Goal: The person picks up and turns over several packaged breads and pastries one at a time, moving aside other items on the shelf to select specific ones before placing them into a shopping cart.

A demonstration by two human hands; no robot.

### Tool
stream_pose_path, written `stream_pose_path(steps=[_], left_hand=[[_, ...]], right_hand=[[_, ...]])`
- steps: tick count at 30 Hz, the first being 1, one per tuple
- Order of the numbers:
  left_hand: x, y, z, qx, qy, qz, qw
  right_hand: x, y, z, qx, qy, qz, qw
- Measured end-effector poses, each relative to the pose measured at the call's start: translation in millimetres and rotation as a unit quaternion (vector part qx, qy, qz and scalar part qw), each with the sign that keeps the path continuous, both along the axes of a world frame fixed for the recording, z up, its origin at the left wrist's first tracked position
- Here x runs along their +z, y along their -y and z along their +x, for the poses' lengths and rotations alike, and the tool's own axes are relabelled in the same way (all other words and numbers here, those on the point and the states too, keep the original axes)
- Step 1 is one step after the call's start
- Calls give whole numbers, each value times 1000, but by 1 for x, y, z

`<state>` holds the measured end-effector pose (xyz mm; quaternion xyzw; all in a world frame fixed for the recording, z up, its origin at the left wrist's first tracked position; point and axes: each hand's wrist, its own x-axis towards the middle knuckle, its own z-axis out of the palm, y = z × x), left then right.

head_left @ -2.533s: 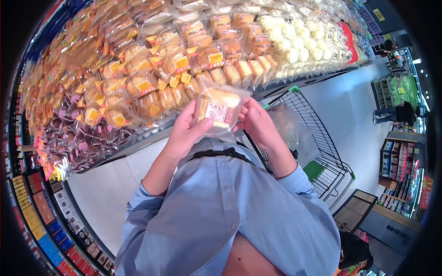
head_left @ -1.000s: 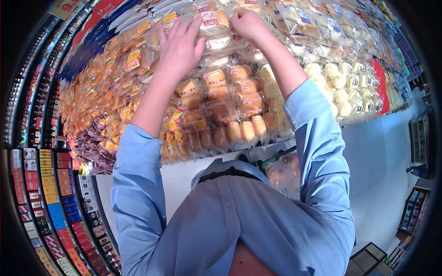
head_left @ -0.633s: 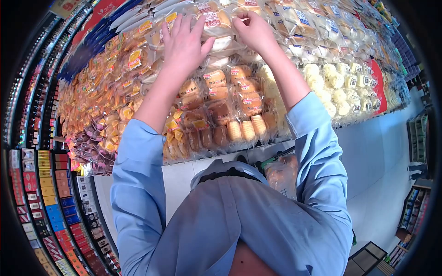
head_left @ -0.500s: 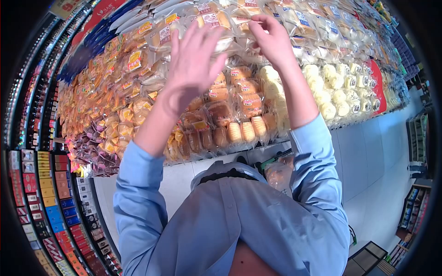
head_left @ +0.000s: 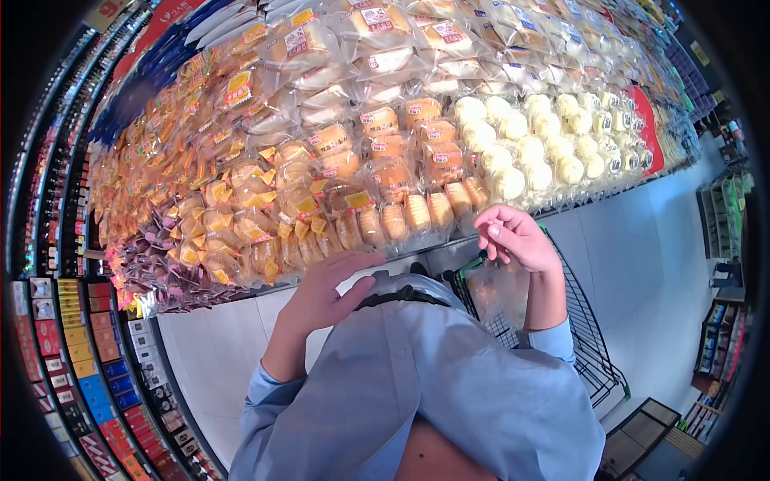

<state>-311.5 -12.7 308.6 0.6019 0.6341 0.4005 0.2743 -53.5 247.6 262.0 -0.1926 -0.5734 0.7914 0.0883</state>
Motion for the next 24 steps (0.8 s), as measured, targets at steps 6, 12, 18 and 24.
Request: stream_pose_path(steps=[6,12,18,24], left_hand=[[-23,26,2,-61,28,-14,998],[-61,41,19,-127,126,-82,980],[-93,25,57,-187,168,-168,953],[-137,-24,116,-238,129,-219,938]], right_hand=[[-12,55,3,62,69,52,994],[-101,98,48,-151,268,82,948],[-231,135,155,-311,460,72,829],[-281,132,176,-317,462,131,818]])
